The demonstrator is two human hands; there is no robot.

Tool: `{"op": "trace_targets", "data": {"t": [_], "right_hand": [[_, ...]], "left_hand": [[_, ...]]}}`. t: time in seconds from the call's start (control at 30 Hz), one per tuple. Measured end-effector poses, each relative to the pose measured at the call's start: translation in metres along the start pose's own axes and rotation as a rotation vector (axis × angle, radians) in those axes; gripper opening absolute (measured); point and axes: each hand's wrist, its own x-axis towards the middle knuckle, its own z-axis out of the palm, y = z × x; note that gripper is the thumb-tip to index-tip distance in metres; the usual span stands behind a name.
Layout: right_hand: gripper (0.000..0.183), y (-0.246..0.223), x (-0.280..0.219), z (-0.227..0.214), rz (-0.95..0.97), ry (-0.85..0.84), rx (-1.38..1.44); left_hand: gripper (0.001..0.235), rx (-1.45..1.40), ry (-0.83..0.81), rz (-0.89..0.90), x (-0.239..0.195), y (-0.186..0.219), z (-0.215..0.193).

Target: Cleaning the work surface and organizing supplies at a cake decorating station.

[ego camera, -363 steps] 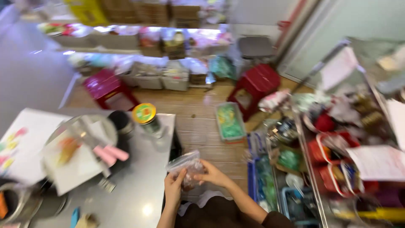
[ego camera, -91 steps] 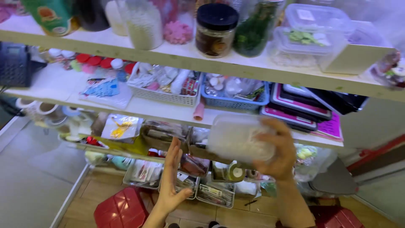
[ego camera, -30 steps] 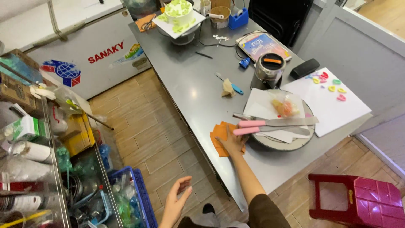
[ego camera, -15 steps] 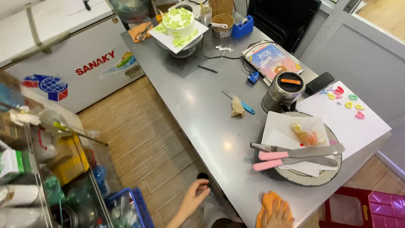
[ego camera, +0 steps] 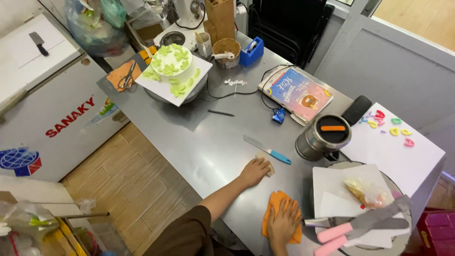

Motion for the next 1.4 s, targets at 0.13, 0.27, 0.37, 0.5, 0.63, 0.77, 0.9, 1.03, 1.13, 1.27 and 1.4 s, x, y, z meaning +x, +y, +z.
{"op": "trace_targets", "data": {"t": [0.13,0.27,0.37,0.5,0.63,0.77,0.9,1.03,1.13,1.27,1.4], "right_hand": [[0.065,-0.031,0.047,0.029,0.208,0.020,-0.028],[0.066,-0.104,0.088,0.046,0.295,0.027,0.009],[0.069,-0.192,0.129,0.070,0.198,-0.048,-0.065],[0.063,-0.299,0.194,0.113,-0.106,0.028,0.159],[0.060,-0.351,0.279,0.164,-0.244,0.039,0.165],[0.062,-0.370,0.350,0.219,-0.174,0.088,0.076],[0.063,-0.412,0.313,0.201,-0.101,0.079,0.030],[0.071,-0.445,0.213,0.142,-0.531,-0.177,0.305],[0.059,-0.441,0.245,0.141,-0.621,-0.207,0.327],[0.054,-0.432,0.332,0.198,-0.490,-0.235,0.118],[0.059,-0.423,0.432,0.264,-0.440,-0.150,0.116]], "left_hand": [[0.036,-0.066,-0.041,0.140,-0.051,-0.073,-0.030],[0.030,-0.121,0.004,0.156,-0.132,-0.163,-0.081],[0.036,-0.215,-0.050,-0.097,-0.185,-0.241,-0.142],[0.042,-0.197,0.066,-0.352,-0.253,-0.306,-0.230],[0.045,-0.176,0.149,-0.523,-0.309,-0.343,-0.271],[0.048,-0.210,0.266,-0.626,-0.371,-0.355,-0.250],[0.049,-0.223,0.259,-0.675,-0.406,-0.359,-0.233],[0.046,-0.531,0.310,-0.911,-0.407,-0.364,-0.195],[0.051,-0.461,0.223,-0.677,-0.374,-0.368,-0.207],[0.048,-0.514,0.225,-0.730,-0.346,-0.364,-0.214],[0.045,-0.451,0.350,-0.705,-0.414,-0.427,-0.103]]}}
